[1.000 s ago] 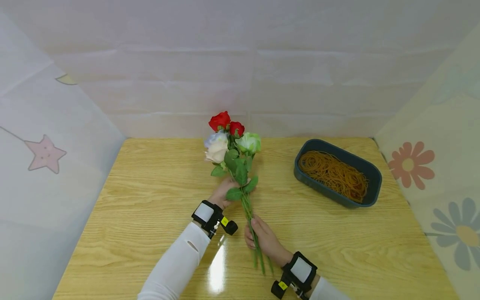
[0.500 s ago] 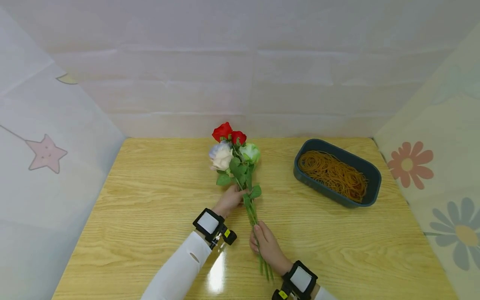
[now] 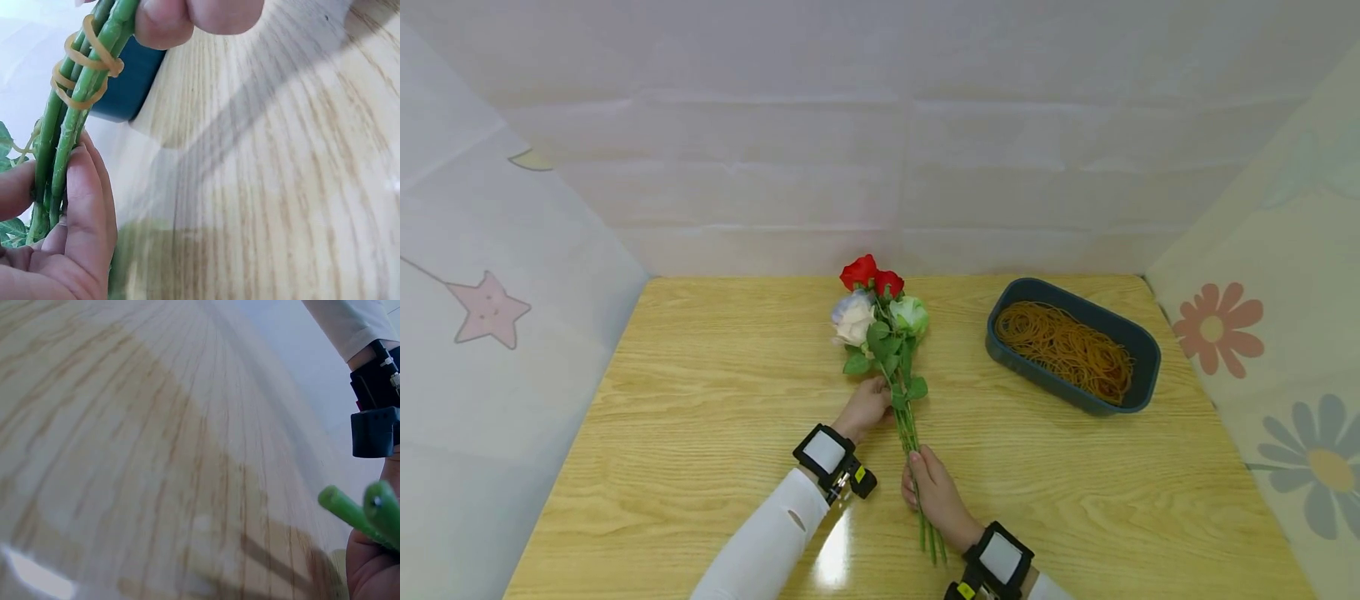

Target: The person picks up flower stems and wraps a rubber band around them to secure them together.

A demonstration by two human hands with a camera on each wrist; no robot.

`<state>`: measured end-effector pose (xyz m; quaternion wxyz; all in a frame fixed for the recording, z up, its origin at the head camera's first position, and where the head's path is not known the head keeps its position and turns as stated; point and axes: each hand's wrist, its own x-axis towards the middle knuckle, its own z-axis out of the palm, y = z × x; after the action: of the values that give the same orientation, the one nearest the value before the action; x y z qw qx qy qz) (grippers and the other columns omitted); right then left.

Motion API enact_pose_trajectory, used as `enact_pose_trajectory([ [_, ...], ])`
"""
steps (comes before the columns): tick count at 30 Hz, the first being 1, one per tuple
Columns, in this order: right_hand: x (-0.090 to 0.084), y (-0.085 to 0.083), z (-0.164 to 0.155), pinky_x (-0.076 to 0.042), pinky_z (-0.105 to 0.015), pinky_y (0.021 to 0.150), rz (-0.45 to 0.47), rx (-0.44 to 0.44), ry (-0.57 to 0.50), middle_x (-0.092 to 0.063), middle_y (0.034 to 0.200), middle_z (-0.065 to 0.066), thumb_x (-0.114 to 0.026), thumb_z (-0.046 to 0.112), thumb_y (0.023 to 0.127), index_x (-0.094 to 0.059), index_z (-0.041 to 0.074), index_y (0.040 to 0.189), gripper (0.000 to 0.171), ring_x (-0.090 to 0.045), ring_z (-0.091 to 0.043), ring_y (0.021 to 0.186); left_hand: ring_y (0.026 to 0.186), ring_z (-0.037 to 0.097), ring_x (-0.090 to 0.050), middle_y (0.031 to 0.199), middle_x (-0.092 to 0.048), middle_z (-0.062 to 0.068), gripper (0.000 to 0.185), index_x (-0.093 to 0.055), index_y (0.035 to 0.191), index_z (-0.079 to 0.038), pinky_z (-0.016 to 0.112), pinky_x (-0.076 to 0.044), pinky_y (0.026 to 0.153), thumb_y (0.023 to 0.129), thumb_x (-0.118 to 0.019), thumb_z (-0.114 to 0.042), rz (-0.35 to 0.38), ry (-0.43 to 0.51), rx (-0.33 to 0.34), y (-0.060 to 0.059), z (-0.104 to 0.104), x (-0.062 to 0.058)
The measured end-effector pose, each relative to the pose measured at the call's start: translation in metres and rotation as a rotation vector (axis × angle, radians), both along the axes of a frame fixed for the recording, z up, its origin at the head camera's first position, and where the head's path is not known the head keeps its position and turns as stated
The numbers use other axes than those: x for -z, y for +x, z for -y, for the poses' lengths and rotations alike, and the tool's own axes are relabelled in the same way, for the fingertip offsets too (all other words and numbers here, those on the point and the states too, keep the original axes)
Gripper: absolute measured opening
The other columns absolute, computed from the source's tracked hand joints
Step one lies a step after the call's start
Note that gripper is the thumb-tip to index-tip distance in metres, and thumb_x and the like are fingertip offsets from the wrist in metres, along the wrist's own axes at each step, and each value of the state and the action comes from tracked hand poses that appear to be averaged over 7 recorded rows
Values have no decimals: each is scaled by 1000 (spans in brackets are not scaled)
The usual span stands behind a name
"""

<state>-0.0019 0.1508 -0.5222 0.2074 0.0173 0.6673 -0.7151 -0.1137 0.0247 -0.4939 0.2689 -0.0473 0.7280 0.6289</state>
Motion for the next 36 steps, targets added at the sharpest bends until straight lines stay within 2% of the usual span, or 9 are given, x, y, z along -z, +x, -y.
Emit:
enact_pose_trajectory([
  [8,0,1,0,-36,-16,45,30,-5,50,-39,68,-1,-23,21,104,-36,-3,95,29,-40,-5,51,72,10,-54,103,-58,18,33,-46,126,11,28,-53,66,96,-38,-2,5,-39,1,-1,1,10],
  [12,-4,0,1,-38,-17,47,59,-12,33,-40,68,-1,-22,20,104,-37,-1,94,28,-42,-6,53,69,9,-52,101,-58,19,33,-46,124,13,32,-53,68,96,-36,1,-2,-34,-1,2,1,-3],
  [16,-3,-1,1,-43,-20,50,74,-14,21,-44,70,-4,-20,18,104,-38,-3,96,29,-46,-9,56,70,10,-53,104,-57,21,33,-46,124,12,35,-54,69,96,-35,-1,-5,-61,2,2,2,-5],
  [17,-2,-1,1,-45,-20,51,69,-13,26,-46,71,-5,-21,19,104,-39,-4,97,30,-48,-10,57,70,10,-53,105,-57,21,33,-46,125,11,34,-54,68,97,-34,-1,-6,-66,3,1,2,-1],
  [19,2,-1,0,-48,-23,54,39,-20,60,-51,72,-10,-23,22,104,-42,-5,98,34,-53,-12,59,72,11,-54,108,-57,22,33,-46,125,10,32,-54,66,97,-36,-3,-6,-76,4,-1,3,6],
  [22,1,-1,-3,-49,-24,57,-46,-42,170,-59,76,-13,-28,28,103,-46,-4,100,37,-58,-12,63,72,10,-55,109,-57,23,33,-46,126,9,32,-54,67,97,-37,-4,-5,-73,3,-1,4,6],
  [29,2,-1,-14,-44,-19,61,-292,-27,439,-61,85,-4,-36,29,102,-52,0,115,35,-53,-4,70,64,7,-52,93,-59,11,33,-48,126,6,30,-51,60,97,-44,-9,-14,-67,1,-2,6,8],
  [33,2,-2,-21,-46,-20,66,-336,2,506,-62,91,-2,-40,25,100,-53,0,117,32,-56,-6,78,63,7,-51,91,-58,9,34,-47,128,4,30,-51,59,97,-45,-9,-19,-76,11,-3,6,10],
  [36,0,-4,-28,-48,-22,69,-346,24,535,-61,92,-2,-43,21,100,-53,-1,117,30,-58,-10,83,66,8,-52,102,-59,17,37,-44,132,3,33,-53,61,98,-44,-9,-28,-96,27,-3,6,12],
])
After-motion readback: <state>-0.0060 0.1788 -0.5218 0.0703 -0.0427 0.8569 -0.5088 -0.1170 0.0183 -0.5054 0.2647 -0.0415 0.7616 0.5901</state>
